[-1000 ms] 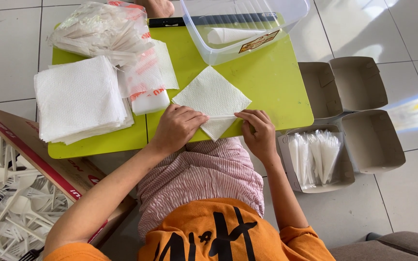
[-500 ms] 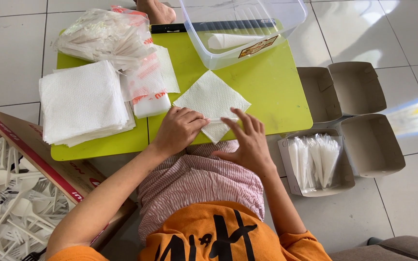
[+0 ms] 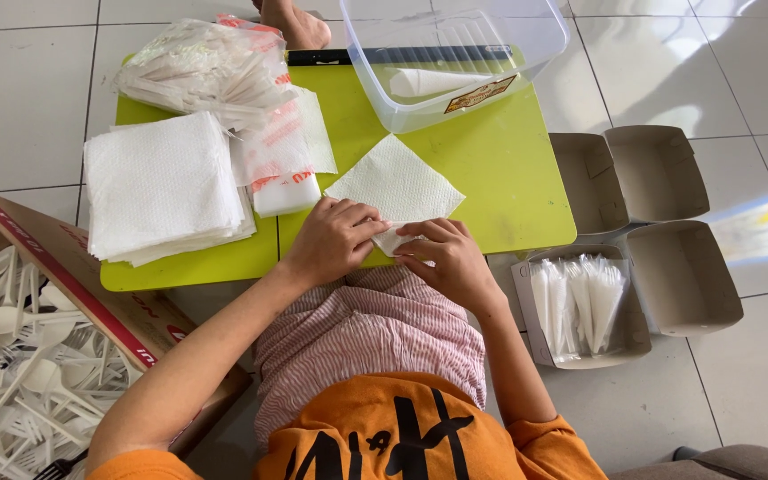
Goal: Wrapping plastic forks and spoons in paper napkins at a small table.
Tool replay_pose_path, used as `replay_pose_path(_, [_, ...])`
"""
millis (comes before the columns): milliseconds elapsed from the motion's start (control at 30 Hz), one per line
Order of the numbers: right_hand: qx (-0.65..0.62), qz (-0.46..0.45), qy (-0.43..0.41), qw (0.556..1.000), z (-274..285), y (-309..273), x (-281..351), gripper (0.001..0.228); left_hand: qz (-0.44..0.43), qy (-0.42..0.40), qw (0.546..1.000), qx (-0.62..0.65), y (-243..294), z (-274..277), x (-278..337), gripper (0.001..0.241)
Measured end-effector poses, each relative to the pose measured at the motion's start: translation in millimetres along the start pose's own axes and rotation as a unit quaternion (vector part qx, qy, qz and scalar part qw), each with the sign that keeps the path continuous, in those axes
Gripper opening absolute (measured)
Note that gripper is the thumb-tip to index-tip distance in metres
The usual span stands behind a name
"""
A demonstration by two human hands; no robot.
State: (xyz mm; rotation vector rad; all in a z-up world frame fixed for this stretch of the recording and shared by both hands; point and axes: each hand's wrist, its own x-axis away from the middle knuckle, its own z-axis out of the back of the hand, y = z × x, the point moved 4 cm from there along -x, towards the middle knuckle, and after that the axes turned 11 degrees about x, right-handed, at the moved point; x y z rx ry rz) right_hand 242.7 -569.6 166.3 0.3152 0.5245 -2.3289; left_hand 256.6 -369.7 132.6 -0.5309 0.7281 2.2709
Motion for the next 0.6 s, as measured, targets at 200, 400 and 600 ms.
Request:
replay_pose_path(200, [-0.005,-0.001,0.045,0.999,-17.3,16.1,-6.6,0.009,0.034,-0.026,0.999,0.020,-0.9,5.3,-4.1,0.024])
replay_pose_path(400, [-0.128,-0.037,0.094,0.987,-11.0,20.3,-31.9,0.010,0.096,-0.049,0.993,0.052,-10.2,-3.9,2.3,0.030])
replay_pose_path(600, [-0.152,-0.055,0.120,0.979,-20.9,34.0,-38.7,0.007,0.124,-0.029,0.989,0.078,-10.5,-3.1,2.1,0.049])
